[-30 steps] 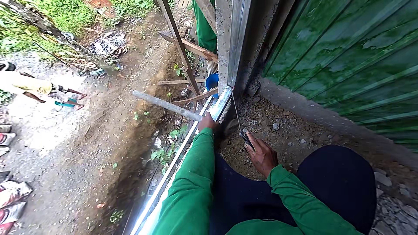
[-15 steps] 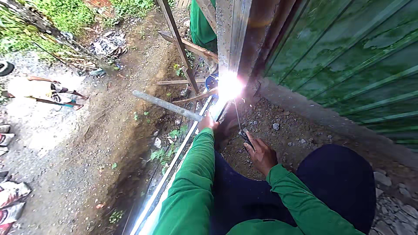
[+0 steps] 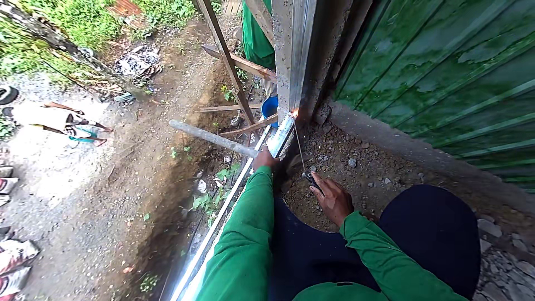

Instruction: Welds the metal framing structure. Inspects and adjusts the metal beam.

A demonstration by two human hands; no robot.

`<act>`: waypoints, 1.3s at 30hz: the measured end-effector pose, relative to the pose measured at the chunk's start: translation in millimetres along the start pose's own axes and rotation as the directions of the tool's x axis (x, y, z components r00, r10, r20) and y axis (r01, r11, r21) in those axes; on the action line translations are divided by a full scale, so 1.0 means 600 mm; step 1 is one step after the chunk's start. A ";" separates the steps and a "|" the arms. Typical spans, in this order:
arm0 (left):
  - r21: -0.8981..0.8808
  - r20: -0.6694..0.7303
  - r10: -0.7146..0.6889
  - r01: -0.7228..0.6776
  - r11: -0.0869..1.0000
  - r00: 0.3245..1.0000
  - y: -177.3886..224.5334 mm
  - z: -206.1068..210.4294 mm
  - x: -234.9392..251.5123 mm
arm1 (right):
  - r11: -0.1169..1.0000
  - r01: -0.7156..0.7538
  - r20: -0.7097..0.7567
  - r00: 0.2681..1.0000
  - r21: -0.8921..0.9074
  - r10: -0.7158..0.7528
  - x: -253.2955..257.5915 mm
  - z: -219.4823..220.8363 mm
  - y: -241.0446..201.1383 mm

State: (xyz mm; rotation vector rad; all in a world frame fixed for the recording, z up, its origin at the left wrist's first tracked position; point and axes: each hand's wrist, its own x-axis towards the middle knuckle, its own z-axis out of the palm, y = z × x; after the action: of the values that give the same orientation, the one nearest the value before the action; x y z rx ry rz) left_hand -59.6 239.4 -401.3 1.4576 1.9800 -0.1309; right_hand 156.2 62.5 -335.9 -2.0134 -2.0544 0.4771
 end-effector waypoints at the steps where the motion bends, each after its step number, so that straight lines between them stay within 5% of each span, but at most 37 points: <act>1: 0.000 -0.001 0.003 -0.003 1.000 1.000 0.000 0.000 -0.001 | 1.000 -0.002 0.003 1.000 -0.005 0.002 0.000 0.000 0.000; 39: -0.004 -0.004 0.009 -0.009 1.000 1.000 0.000 -0.003 -0.006 | 1.000 -0.024 0.018 1.000 0.003 0.024 -0.001 0.002 -0.002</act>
State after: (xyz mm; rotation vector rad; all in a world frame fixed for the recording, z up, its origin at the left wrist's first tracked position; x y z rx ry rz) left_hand -60.1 236.9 -397.8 1.4652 1.9761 -0.1204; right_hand 154.8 61.7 -336.6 -2.0418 -2.0409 0.5049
